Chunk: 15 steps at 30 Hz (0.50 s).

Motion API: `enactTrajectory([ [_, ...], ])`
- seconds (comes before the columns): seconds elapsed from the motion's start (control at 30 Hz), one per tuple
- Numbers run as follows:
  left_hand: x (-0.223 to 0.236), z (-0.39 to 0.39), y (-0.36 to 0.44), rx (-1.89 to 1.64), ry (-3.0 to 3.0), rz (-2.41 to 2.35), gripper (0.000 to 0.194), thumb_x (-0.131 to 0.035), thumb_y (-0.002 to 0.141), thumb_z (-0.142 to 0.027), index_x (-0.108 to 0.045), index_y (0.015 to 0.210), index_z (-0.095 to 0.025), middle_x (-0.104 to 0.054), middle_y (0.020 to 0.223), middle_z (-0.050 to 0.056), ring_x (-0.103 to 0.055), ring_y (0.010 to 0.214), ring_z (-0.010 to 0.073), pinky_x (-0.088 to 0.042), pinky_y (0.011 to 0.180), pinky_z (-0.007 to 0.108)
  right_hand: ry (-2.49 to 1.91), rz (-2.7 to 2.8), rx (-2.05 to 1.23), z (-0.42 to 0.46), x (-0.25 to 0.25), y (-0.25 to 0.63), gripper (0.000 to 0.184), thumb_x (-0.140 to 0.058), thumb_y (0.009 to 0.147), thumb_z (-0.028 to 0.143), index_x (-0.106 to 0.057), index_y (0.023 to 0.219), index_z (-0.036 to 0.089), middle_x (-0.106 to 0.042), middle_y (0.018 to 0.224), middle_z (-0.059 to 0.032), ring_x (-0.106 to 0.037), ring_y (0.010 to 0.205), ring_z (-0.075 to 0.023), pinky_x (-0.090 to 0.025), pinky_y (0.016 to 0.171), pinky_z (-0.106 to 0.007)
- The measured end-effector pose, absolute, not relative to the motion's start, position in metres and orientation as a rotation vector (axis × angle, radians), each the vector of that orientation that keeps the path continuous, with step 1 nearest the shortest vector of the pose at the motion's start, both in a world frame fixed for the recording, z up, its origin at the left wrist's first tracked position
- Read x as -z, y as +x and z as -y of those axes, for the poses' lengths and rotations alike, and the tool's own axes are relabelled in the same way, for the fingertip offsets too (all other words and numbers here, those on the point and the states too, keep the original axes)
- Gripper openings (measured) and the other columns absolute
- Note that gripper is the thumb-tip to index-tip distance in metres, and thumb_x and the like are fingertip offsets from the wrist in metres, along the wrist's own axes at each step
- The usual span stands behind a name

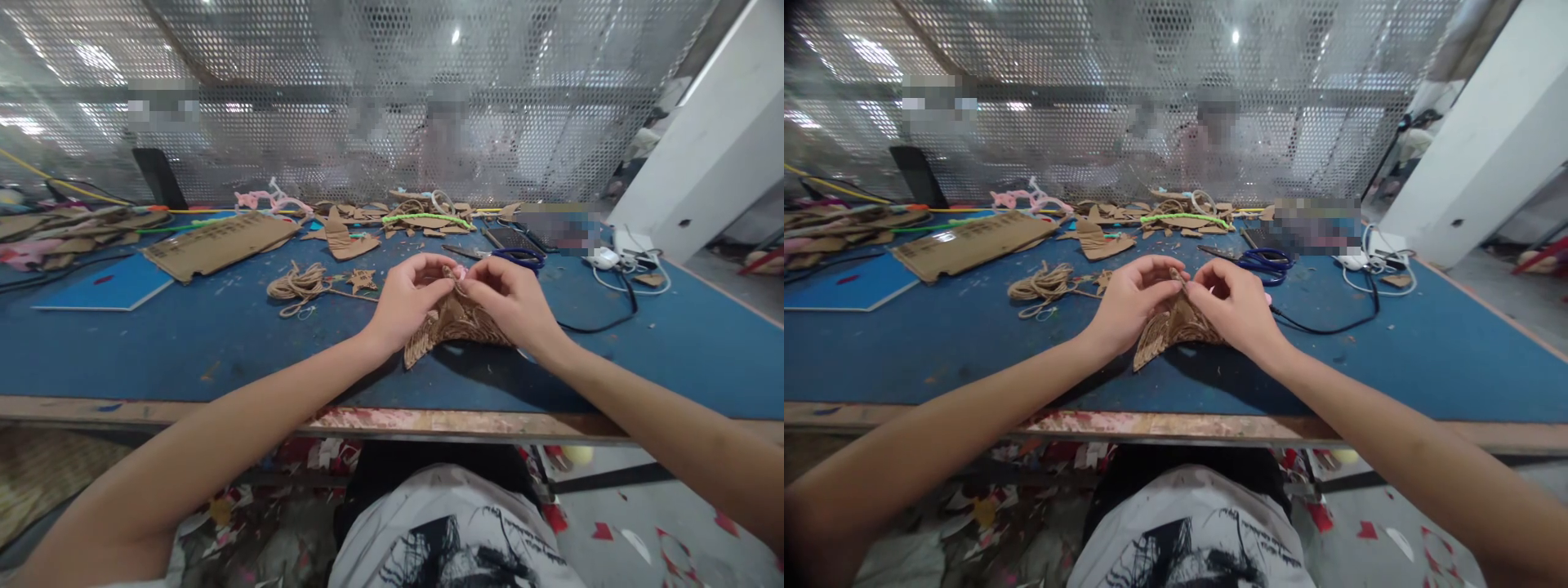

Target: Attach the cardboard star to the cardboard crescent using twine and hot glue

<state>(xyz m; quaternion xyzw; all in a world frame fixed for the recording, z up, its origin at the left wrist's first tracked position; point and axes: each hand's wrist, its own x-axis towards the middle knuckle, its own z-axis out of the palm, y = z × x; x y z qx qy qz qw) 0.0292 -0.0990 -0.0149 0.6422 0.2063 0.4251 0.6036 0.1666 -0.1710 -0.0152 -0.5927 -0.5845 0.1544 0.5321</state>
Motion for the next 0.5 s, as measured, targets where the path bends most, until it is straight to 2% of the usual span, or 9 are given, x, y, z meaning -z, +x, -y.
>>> enactTrajectory([
  [0.1, 0.013, 0.098, 0.029, -0.997, 1.424, -0.527, 0.02, -0.066, 0.065, -0.016, -0.065, 0.084, -0.016, -0.068, 0.08, 0.001, -0.059, 0.068, 0.0105, -0.042, 0.057, 0.02, -1.309, 1.307, -0.533, 0.173, 0.011, 0.169, 0.013, -0.053, 0.08, 0.03, -0.059, 0.074, 0.02, -0.058, 0.07, 0.0006, -0.054, 0.062, -0.0126, -0.044, 0.056, -0.026],
  [0.2, 0.01, 0.096, 0.028, -1.026, 1.406, -0.548, 0.02, -0.065, 0.064, -0.016, -0.064, 0.084, -0.016, -0.068, 0.082, 0.002, -0.06, 0.071, 0.0118, -0.044, 0.06, 0.021, -1.309, 1.338, -0.538, 0.174, 0.008, 0.173, 0.008, -0.059, 0.077, 0.028, -0.061, 0.076, 0.02, -0.061, 0.072, -0.0002, -0.058, 0.062, -0.0143, -0.049, 0.058, -0.028],
  [0.3, 0.008, 0.094, 0.027, -1.064, 1.443, -0.542, 0.019, -0.065, 0.064, -0.016, -0.064, 0.083, -0.016, -0.068, 0.082, 0.002, -0.06, 0.073, 0.0124, -0.047, 0.066, 0.024, -1.389, 1.485, -0.395, 0.174, 0.007, 0.177, 0.004, -0.063, 0.073, 0.024, -0.064, 0.076, 0.02, -0.066, 0.071, -0.0015, -0.06, 0.062, -0.0158, -0.049, 0.062, -0.031],
  [0.5, 0.007, 0.094, 0.025, -1.102, 1.522, -0.492, 0.017, -0.063, 0.063, -0.015, -0.065, 0.081, -0.016, -0.068, 0.079, 0.001, -0.062, 0.076, 0.0132, -0.049, 0.075, 0.027, -1.446, 1.605, -0.277, 0.176, 0.005, 0.177, 0.008, -0.062, 0.074, 0.024, -0.069, 0.076, 0.019, -0.068, 0.067, -0.0017, -0.06, 0.062, -0.0157, -0.044, 0.061, -0.029],
])
